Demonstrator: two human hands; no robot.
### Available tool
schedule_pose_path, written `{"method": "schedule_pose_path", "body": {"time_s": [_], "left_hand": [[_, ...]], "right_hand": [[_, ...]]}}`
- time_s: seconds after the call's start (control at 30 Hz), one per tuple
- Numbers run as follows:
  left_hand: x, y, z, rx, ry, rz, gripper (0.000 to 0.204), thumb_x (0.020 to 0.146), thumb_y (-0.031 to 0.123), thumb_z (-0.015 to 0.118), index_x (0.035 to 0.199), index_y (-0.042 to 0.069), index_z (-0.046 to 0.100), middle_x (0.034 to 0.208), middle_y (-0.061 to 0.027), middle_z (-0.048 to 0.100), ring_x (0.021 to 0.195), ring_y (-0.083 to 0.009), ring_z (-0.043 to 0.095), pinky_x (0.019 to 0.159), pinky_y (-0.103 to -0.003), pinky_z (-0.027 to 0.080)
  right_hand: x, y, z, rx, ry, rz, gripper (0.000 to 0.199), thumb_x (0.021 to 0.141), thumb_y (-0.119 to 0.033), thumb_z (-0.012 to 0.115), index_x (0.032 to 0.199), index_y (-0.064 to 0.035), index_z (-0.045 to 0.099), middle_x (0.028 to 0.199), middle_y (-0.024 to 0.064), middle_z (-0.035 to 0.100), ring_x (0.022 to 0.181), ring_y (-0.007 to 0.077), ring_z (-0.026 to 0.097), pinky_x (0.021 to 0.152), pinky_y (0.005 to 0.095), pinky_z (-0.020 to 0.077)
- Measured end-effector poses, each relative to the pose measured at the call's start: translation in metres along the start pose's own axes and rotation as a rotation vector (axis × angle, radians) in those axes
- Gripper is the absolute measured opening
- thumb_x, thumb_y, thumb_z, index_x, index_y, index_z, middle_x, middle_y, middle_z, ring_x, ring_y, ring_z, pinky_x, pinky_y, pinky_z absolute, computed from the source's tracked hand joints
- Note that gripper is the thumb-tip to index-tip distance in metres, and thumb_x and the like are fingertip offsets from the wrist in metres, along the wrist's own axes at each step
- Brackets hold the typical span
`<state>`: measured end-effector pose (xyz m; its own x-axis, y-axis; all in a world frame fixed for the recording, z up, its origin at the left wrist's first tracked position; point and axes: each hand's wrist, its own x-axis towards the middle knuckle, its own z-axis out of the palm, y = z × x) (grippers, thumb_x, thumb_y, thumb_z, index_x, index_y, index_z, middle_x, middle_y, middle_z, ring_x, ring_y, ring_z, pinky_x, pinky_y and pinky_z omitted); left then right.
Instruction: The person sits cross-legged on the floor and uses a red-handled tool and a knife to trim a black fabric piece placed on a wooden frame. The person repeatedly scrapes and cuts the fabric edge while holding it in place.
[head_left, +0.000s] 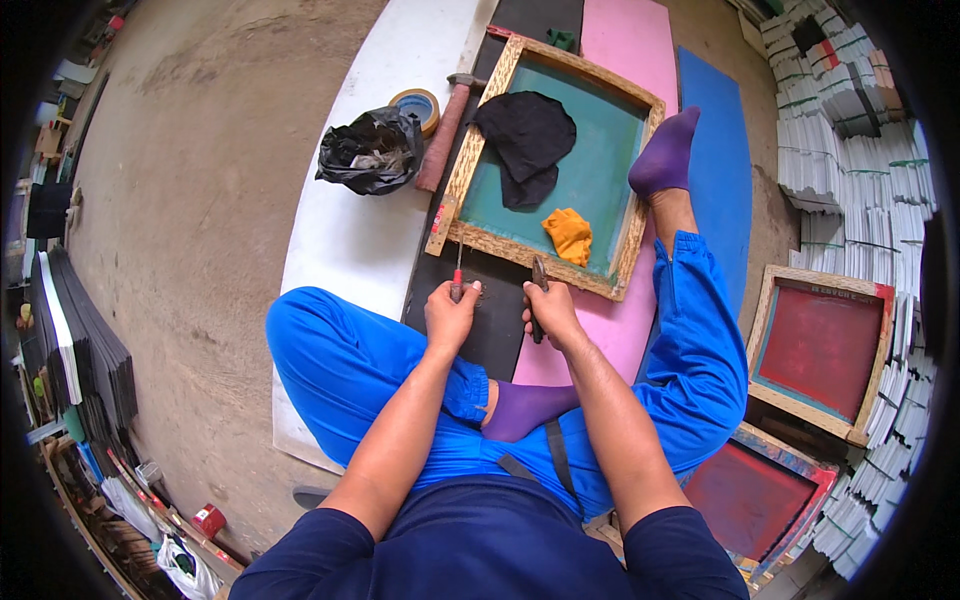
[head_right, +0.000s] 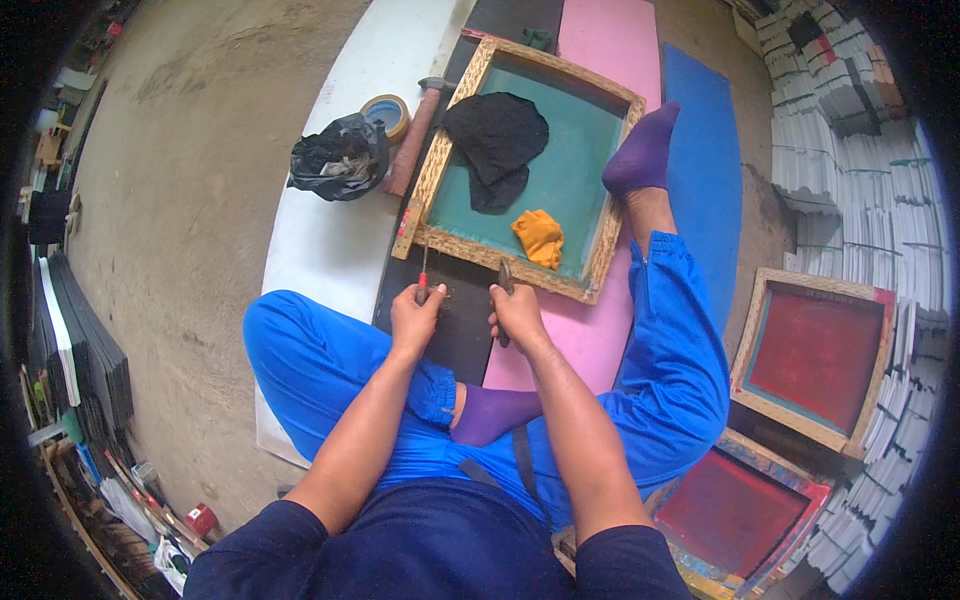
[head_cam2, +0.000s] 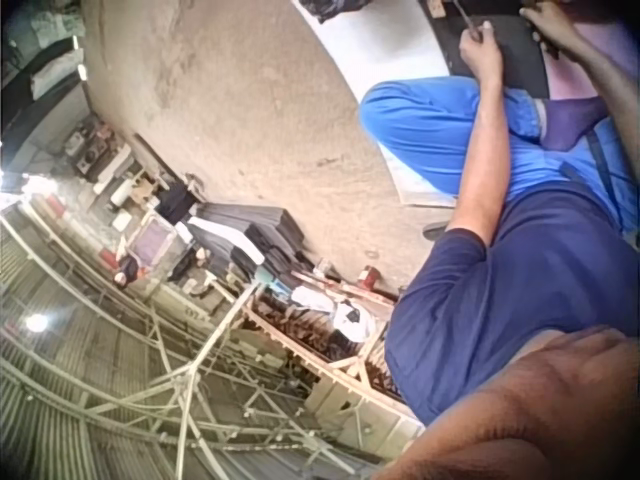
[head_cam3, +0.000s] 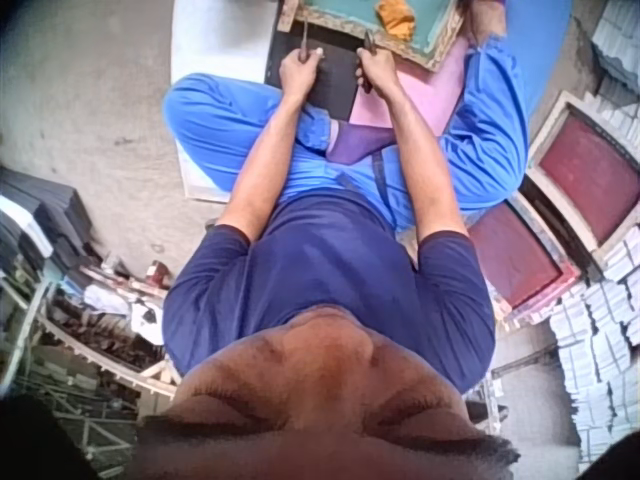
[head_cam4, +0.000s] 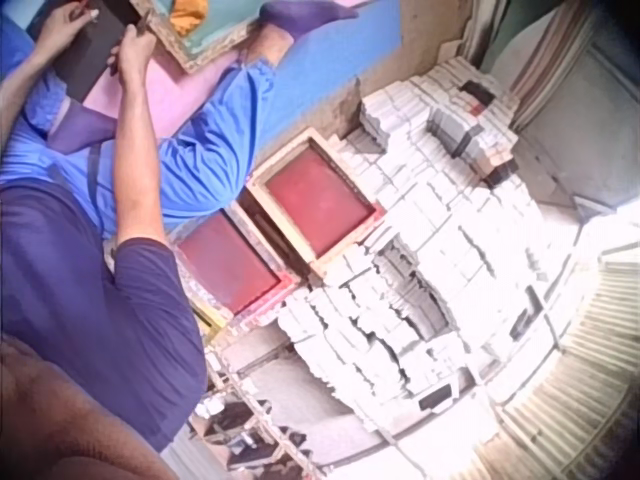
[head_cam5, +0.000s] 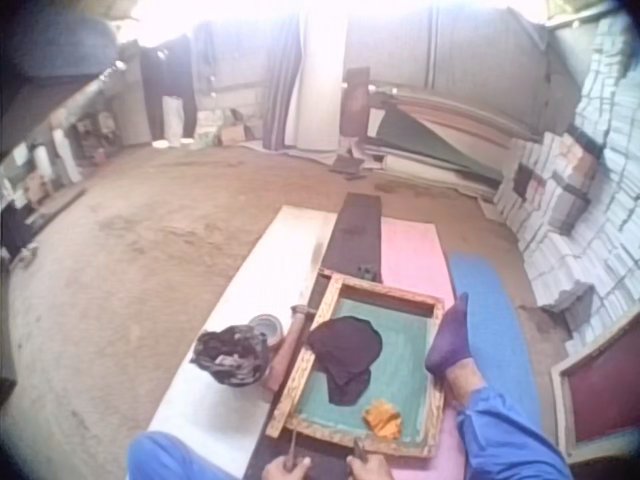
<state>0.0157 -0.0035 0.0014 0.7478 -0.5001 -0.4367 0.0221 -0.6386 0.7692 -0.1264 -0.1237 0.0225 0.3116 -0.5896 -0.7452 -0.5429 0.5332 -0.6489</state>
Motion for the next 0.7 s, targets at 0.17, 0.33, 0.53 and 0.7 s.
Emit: {"method": "schedule_pose_path", "body": {"time_s": [0.17,0.33,0.53,0.7], "left_hand": [[0.001,-0.003,0.003,-0.028,0.011,0.021,0.036,0.085,0.036,0.075,0.084,0.0,0.07,0.07,-0.0128,0.069,0.067,-0.0251,0.068,0.065,-0.038,0.051],[-0.003,0.001,-0.003,0.003,0.006,0.026,0.037,0.085,0.036,0.075,0.084,0.0,0.07,0.07,-0.0124,0.069,0.067,-0.0242,0.067,0.065,-0.038,0.05],[-0.007,0.002,-0.01,-0.009,0.024,0.026,0.037,0.085,0.037,0.075,0.084,0.0,0.07,0.07,-0.0122,0.068,0.066,-0.0239,0.066,0.065,-0.039,0.05],[-0.005,-0.006,-0.013,-0.005,0.036,0.051,0.038,0.085,0.038,0.075,0.085,0.0,0.071,0.071,-0.0133,0.069,0.067,-0.0266,0.067,0.065,-0.04,0.05]], "right_hand": [[-0.001,0.001,0.002,0.022,-0.001,-0.013,0.032,0.097,-0.026,0.055,0.082,0.0021,0.057,0.059,0.0084,0.058,0.041,0.0163,0.055,0.038,0.0327,0.043],[0.004,0.008,0.006,0.018,0.022,-0.05,0.032,0.097,-0.026,0.055,0.083,0.0033,0.058,0.059,0.0094,0.059,0.041,0.0169,0.056,0.038,0.0325,0.0431],[0.002,0.007,0.011,0.011,0.061,-0.087,0.033,0.097,-0.025,0.055,0.082,0.0042,0.058,0.059,0.01,0.059,0.041,0.0172,0.057,0.037,0.0331,0.0436],[0.016,0.023,0.017,-0.178,0.21,-0.2,0.037,0.095,-0.027,0.056,0.081,0.0062,0.062,0.065,0.0205,0.065,0.051,0.0286,0.066,0.05,0.0418,0.0512]]}}
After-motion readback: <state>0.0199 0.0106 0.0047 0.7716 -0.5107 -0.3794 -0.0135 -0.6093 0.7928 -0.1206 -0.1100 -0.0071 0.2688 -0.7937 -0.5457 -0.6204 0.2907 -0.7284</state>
